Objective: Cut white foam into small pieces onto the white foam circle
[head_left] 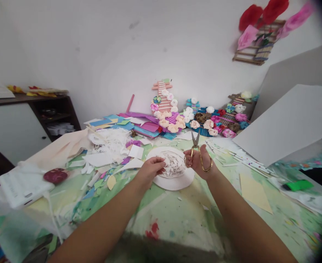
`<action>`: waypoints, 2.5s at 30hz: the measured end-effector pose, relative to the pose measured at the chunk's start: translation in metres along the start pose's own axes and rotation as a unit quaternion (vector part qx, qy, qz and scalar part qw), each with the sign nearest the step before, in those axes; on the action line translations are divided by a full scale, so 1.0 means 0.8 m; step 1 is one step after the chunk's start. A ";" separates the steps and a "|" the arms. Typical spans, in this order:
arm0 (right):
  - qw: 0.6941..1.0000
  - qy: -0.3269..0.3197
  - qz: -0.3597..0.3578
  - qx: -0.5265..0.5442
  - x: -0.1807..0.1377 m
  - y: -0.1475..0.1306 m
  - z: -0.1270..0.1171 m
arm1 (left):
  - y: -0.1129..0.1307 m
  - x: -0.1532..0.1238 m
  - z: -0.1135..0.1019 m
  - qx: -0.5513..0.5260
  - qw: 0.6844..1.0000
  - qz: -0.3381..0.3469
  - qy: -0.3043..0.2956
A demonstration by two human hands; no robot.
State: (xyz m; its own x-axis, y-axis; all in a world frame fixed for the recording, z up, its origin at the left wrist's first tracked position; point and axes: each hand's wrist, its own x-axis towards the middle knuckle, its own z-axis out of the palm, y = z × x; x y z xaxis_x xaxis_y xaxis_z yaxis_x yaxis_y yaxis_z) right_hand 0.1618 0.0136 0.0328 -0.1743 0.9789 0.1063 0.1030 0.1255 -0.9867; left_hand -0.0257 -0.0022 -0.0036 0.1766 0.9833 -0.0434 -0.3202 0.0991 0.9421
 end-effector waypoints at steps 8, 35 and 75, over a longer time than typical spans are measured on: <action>0.999 0.054 -0.008 -0.002 -0.019 0.020 -0.001 | 0.001 -0.001 0.004 0.010 1.000 0.001 0.013; 0.879 -0.056 0.024 -0.474 -0.073 0.027 0.035 | -0.002 -0.010 0.018 0.048 0.998 0.045 0.019; 0.854 -0.050 0.039 -0.516 -0.082 0.022 0.039 | -0.007 -0.016 0.027 -0.062 0.996 0.045 0.040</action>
State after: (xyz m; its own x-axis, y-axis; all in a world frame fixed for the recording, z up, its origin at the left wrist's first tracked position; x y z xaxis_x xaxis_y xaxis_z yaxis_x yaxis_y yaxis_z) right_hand 0.1446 -0.0533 0.0047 -0.2058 0.9784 -0.0173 0.9175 0.1867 -0.3512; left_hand -0.0061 -0.0189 -0.0011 0.0694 0.9975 0.0089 -0.4442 0.0229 0.8956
